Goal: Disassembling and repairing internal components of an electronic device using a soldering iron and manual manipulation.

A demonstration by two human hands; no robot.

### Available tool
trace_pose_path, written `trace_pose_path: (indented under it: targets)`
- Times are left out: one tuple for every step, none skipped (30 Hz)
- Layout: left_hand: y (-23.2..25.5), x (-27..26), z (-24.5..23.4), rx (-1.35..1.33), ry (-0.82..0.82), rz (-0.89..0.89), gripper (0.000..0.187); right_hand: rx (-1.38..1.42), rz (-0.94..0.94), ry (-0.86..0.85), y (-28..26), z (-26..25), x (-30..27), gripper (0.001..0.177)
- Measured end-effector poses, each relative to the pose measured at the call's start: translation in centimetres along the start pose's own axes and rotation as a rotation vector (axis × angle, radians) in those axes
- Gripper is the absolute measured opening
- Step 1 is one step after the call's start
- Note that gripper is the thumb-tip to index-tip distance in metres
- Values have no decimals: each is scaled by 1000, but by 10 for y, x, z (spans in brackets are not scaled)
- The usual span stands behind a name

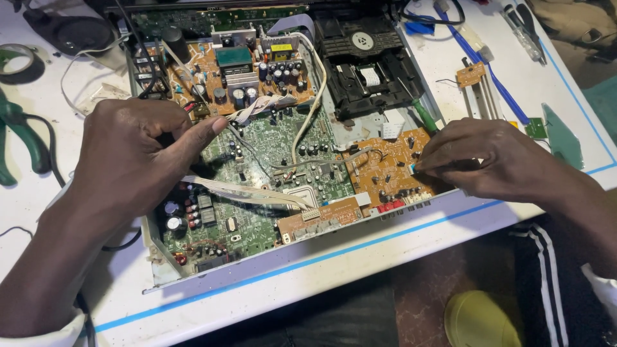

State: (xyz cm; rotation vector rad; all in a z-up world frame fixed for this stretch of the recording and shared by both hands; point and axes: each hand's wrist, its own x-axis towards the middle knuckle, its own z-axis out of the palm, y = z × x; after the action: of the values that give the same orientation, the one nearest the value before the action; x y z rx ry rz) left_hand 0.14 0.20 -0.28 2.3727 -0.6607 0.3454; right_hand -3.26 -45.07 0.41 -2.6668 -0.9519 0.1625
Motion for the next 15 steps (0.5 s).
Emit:
trace_pose_path:
  targets:
    - [0, 0, 0, 0, -1, -1, 71, 1, 0, 0, 4, 1, -1, 28]
    - [0, 0, 0, -6, -2, 4, 70, -40, -4, -31, 8, 2, -1, 27]
    - [0, 0, 0, -13, -4, 8, 70, -81, -7, -62, 12, 3, -2, 27]
    - [0, 0, 0, -14, -5, 9, 70, -81, -5, -62, 9, 1, 0, 27]
    - [0, 0, 0, -1, -2, 21, 71, -72, -18, -78, 5, -2, 2, 27]
    - [0, 0, 0, 10, 3, 33, 71, -64, -31, -94, 2, -4, 4, 27]
    - [0, 1, 0, 10, 3, 33, 71, -64, -31, -94, -2, -6, 5, 27]
    - [0, 1, 0, -1, -5, 30, 71, -63, -32, -99, -5, -8, 8, 24]
    - [0, 0, -1, -11, -13, 26, 71, -61, -34, -105, -9, -9, 10, 20]
    - [0, 0, -1, -11, -13, 24, 71, -61, -35, -106, -8, -8, 10, 20]
    - [0, 1, -1, -12, -6, 43, 71, -72, -55, -101, -8, -7, 11, 18]
    - [0, 0, 0, -12, 1, 62, 71, -83, -75, -96, -7, -6, 12, 17]
    - [-1, 0, 0, -12, 2, 60, 71, -82, -76, -97, -10, -7, 12, 17]
    - [-1, 0, -1, -9, 1, 46, 70, -85, -68, -109, -13, -9, 13, 18]
    - [-1, 0, -1, -6, 0, 31, 70, -88, -59, -120, -16, -10, 13, 19]
